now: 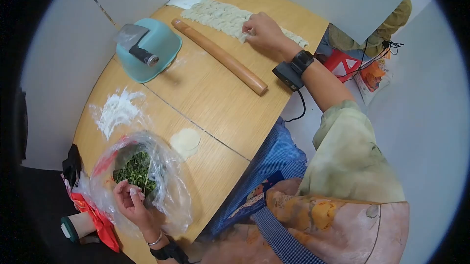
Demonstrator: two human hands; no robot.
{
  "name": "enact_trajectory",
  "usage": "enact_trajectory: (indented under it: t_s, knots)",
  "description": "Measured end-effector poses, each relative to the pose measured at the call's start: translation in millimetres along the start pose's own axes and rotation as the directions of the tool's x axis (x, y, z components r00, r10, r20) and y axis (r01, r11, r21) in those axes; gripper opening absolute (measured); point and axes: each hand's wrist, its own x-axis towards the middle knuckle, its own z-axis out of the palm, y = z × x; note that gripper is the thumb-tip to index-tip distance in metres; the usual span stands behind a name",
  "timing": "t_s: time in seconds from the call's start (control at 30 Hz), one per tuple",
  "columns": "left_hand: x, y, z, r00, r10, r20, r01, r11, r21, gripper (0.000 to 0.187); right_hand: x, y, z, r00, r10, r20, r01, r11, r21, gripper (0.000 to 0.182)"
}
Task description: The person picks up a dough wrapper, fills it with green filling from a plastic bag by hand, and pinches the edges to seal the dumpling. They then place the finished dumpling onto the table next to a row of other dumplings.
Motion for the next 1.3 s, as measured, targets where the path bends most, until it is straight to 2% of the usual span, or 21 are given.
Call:
enact_trajectory:
  t_s: [0.1,0.43,0.6,0.83,0.93,1.0,1.23,1.3]
  knots:
    - [1,-2,0,1.0,0.0,-0.002,0.0,1.0,0.005,0.026,6,1,-2,0.997,-0.004,0.075,0.005,1.0,-0.013,0.011]
    - [1,-2,0,1.0,0.016,-0.001,-0.016,1.0,-0.008,0.026,8,-3,3,0.999,-0.005,0.031,0.007,0.999,-0.042,0.007]
    - [0,-2,0,1.0,0.025,-0.004,-0.025,1.0,0.004,0.021,10,-6,-2,0.999,-0.013,0.05,0.02,0.99,-0.139,0.004]
    - [1,-3,0,0.999,0.044,0.013,-0.044,0.999,0.001,0.021,12,-2,1,0.997,-0.016,0.071,0.025,0.993,-0.119,0.006]
    - [1,-3,-1,1.0,0.009,0.019,-0.009,1.0,-0.001,0.026,11,0,2,0.999,-0.021,0.037,0.026,0.991,-0.13,0.008]
    - [1,-2,-1,1.0,0.006,0.013,-0.006,1.0,-0.005,0.025,9,0,-2,0.999,0.0,-0.038,-0.002,0.997,-0.073,0.01]
    - [1,-2,-2,1.0,-0.013,0.007,0.013,1.0,-0.009,0.025,9,-6,-17,0.995,0.042,-0.089,-0.049,0.995,-0.085,0.013]
    - [0,-2,-2,1.0,0.004,0.016,-0.004,1.0,-0.022,0.025,7,-18,-25,0.983,0.021,-0.182,-0.031,0.998,-0.048,0.012]
